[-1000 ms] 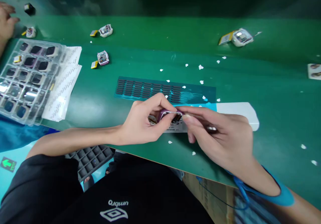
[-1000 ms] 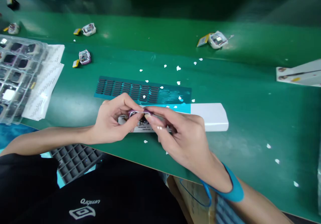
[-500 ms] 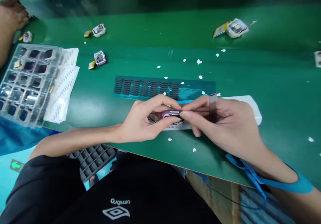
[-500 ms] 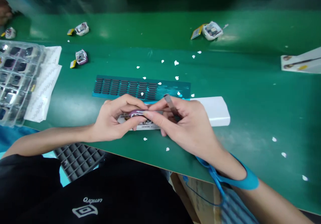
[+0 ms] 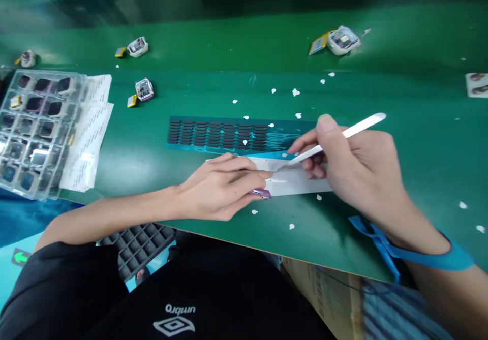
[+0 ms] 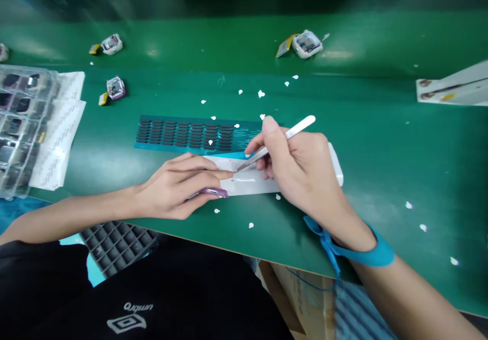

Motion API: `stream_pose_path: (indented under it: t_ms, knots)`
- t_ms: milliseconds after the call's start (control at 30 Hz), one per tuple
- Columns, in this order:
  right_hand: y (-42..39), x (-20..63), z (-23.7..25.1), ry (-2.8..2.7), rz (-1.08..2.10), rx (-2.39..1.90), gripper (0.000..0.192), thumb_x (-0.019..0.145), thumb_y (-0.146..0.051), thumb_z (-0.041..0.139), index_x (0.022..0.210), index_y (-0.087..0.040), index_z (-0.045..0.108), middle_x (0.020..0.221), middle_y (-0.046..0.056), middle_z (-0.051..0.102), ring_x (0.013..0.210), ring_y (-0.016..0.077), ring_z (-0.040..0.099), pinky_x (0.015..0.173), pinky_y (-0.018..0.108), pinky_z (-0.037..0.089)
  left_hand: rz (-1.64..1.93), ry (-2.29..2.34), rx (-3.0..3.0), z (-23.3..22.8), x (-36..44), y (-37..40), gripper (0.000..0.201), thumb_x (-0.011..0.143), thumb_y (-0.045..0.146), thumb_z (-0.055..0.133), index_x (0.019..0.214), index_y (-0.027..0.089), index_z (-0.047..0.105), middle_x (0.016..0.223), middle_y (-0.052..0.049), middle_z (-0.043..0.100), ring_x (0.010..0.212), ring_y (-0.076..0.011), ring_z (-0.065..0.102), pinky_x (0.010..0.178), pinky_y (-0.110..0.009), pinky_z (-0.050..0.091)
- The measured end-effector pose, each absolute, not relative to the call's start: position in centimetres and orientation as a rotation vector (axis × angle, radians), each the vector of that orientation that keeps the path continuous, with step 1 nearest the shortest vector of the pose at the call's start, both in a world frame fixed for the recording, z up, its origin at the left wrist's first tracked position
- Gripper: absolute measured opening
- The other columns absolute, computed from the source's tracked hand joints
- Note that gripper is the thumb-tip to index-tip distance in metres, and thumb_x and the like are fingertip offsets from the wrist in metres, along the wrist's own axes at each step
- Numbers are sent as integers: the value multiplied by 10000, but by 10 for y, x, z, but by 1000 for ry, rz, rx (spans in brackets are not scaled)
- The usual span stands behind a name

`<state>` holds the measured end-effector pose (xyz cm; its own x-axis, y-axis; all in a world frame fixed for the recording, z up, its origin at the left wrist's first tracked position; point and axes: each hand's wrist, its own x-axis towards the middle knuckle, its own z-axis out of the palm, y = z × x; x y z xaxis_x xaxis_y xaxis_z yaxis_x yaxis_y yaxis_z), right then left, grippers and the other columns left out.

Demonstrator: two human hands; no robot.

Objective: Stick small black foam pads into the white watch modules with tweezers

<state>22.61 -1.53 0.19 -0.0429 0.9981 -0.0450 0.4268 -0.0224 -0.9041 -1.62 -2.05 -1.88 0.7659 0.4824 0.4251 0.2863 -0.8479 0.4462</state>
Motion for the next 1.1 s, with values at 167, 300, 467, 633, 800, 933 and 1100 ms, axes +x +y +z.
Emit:
stream_pose_path:
  t_ms: [167,300,467,633,800,933,1100]
  knots:
    - [-14,227,-3,-1560,900,-1459,666,1032,-708,540,663,-183,720,559,27,637,482,114,593,510,259,458,712,548,2586,-23,-17,-20,136,1069,224,568,1138,146,654,1172,-114,795,1166,-237,753,991,-387,620]
    - [-10,228,-4,-1527,1071,-1437,629,1004,-693,606,654,-183,719,585,41,672,484,115,624,486,230,488,720,556,2573,-23,-19,-19,143,1067,232,565,1131,140,654,1196,-126,792,1187,-240,759,1015,-379,650]
    - [-7,230,-2,-1522,1163,-1405,638,972,-692,654,588,-186,702,621,65,698,525,116,648,497,207,523,713,610,2577,-22,-22,-15,144,1067,222,566,1081,114,660,1316,-176,754,1394,-289,643,1098,-387,632]
    - [-7,231,-1,-1494,1233,-1451,591,920,-727,698,691,-187,770,651,75,718,552,142,680,538,233,584,740,604,2582,-27,-25,-10,155,1071,239,564,1100,123,663,1264,-153,781,1364,-281,664,1077,-386,645]
    - [-7,232,-7,-1502,1261,-1417,502,934,-666,718,722,-218,800,721,75,750,614,172,724,588,269,635,730,612,2592,-27,-25,-10,151,1068,227,563,1135,128,656,1228,-138,798,1350,-273,672,1052,-379,657]
    - [-5,235,-11,-1496,1306,-1371,443,918,-625,761,727,-227,808,744,82,758,638,183,737,580,273,640,743,633,2583,-27,-24,-10,128,1063,211,566,1126,126,639,1196,-154,806,1319,-282,692,988,-387,685]
    - [0,236,-8,-1267,1356,-1360,518,775,-691,870,749,-177,811,709,88,742,582,145,694,567,238,612,784,640,2549,-27,-23,-11,123,1068,210,571,1136,135,641,1191,-134,811,1283,-278,718,969,-379,691]
